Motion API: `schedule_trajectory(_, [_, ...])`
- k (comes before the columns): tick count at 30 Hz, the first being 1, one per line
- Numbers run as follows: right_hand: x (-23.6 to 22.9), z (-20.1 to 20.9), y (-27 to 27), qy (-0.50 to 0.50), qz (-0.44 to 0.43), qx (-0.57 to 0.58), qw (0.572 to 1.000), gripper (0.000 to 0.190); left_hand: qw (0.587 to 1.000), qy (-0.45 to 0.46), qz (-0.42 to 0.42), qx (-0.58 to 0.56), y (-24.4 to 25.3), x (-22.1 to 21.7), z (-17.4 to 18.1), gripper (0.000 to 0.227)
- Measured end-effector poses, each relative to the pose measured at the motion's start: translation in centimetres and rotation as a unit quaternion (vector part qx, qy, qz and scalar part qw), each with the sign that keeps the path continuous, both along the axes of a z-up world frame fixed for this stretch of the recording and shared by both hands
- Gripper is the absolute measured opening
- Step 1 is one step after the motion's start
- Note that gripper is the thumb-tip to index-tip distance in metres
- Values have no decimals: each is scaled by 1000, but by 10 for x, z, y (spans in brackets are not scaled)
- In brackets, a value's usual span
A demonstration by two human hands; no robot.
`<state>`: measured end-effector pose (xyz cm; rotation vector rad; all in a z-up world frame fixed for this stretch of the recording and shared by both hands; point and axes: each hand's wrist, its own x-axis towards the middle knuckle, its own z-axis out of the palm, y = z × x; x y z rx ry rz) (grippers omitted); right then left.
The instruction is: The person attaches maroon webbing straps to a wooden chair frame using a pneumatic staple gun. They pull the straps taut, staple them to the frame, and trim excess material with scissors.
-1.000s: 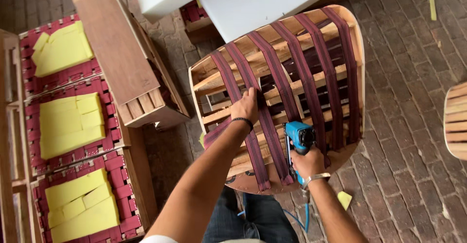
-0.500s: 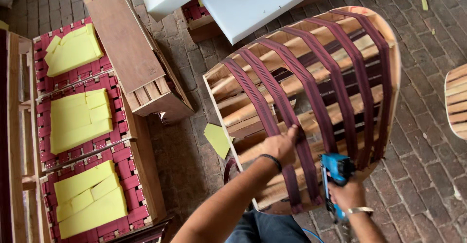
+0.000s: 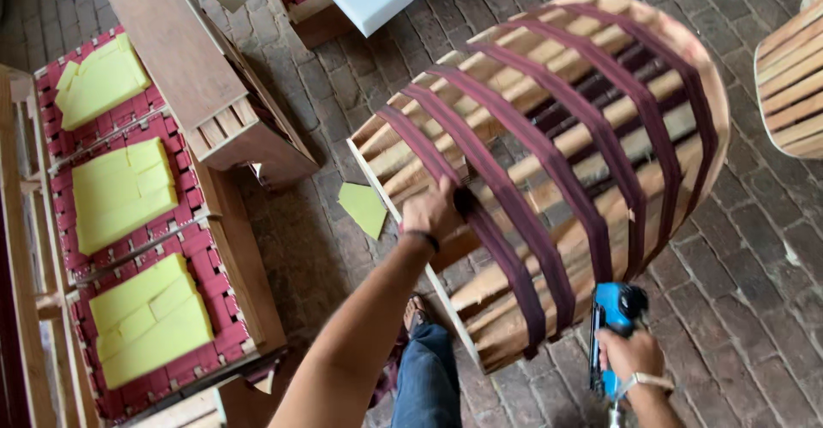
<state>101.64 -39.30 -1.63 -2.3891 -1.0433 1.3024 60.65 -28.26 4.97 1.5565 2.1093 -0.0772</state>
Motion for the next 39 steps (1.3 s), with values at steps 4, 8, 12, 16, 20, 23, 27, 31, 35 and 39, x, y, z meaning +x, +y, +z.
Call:
schedule_trajectory(4, [78,-11,-5,30,68,61,995,34,997,-29,-45,61,-85,120,-64,46])
schedule_trajectory(8, [151,-14,-28,65,65,76,993,23,994,-70,-17,81,-169,244,-123,34])
schedule_trajectory(12, [202,-3,-53,127,36,95,987,16,999,-27,-21,11,-196,301,-164,46])
schedule_trajectory(16, [183,5,-63,86,93,82,989,20,990,54,-118,50,-197,304,-178,22])
schedule_trajectory(20, [136,2,-42,78,135,73,985,20,996,-19,-69,61,-184,308,-179,19])
schedule_trajectory(23, [114,-4,-35,74,138,38,987,20,997,-62,-46,29,-179,310,-167,20])
schedule_trajectory(27, [85,-20,-25,56,123,12,991,23,983,-169,-69,-6,-150,255,-143,26])
schedule_trajectory(31, [76,-38,-39,58,52,-20,997,16,968,-128,126,177,-52,148,-143,23])
schedule_trajectory(35, [68,-37,-28,22,103,-69,992,25,988,24,-18,155,76,49,-162,34])
schedule_trajectory(39, [67,-36,-18,26,81,-138,987,16,993,43,-103,-23,130,21,-184,49])
